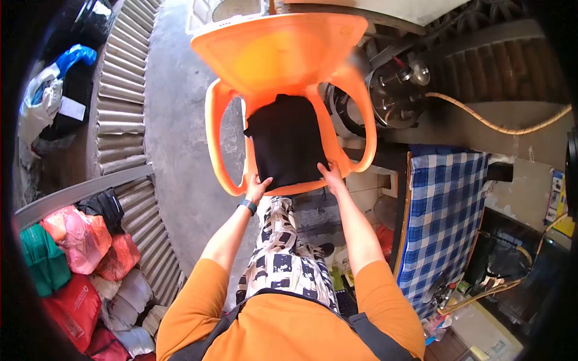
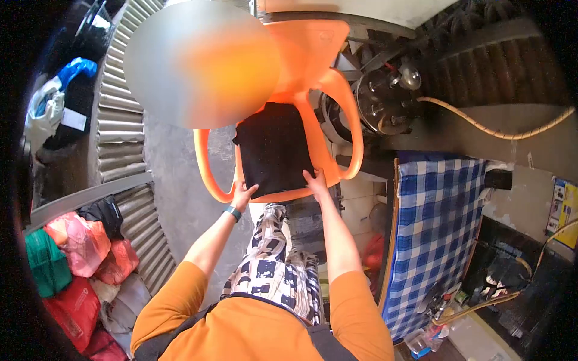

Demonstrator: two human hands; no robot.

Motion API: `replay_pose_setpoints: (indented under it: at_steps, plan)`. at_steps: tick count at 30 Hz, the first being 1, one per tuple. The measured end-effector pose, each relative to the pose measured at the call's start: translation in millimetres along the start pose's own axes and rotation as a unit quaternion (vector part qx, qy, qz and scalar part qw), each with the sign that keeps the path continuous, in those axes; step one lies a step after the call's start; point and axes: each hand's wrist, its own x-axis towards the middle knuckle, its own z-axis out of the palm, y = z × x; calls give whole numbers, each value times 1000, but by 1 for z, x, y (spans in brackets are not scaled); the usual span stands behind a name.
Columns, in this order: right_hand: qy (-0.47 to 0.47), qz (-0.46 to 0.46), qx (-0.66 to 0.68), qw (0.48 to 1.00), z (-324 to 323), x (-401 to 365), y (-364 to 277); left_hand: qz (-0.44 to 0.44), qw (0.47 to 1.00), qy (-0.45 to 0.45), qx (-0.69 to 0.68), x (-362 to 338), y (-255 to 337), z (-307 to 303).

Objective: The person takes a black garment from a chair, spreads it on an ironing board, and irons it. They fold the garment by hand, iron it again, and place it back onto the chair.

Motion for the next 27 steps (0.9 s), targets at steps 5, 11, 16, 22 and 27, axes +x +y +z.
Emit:
replay_pose_setpoints:
  at_steps: [5, 11, 16, 22, 27]
  plan:
    - [100, -57, -4, 993, 2, 5, 29, 17, 999, 8, 27, -8, -7, 7]
    - [168, -73, -22, 983, 3, -12, 51, 25, 990, 45, 128, 13, -41, -3]
    - [304, -145, -184, 923, -18, -58, 101, 128, 974, 51, 178, 6, -38, -1]
    - [131, -107, -209, 963, -126, -248, 161, -79, 941, 200, 260, 25, -34, -25]
    - [303, 90, -169, 933, -193, -416, 287, 115, 564, 175, 799, -38, -62, 61]
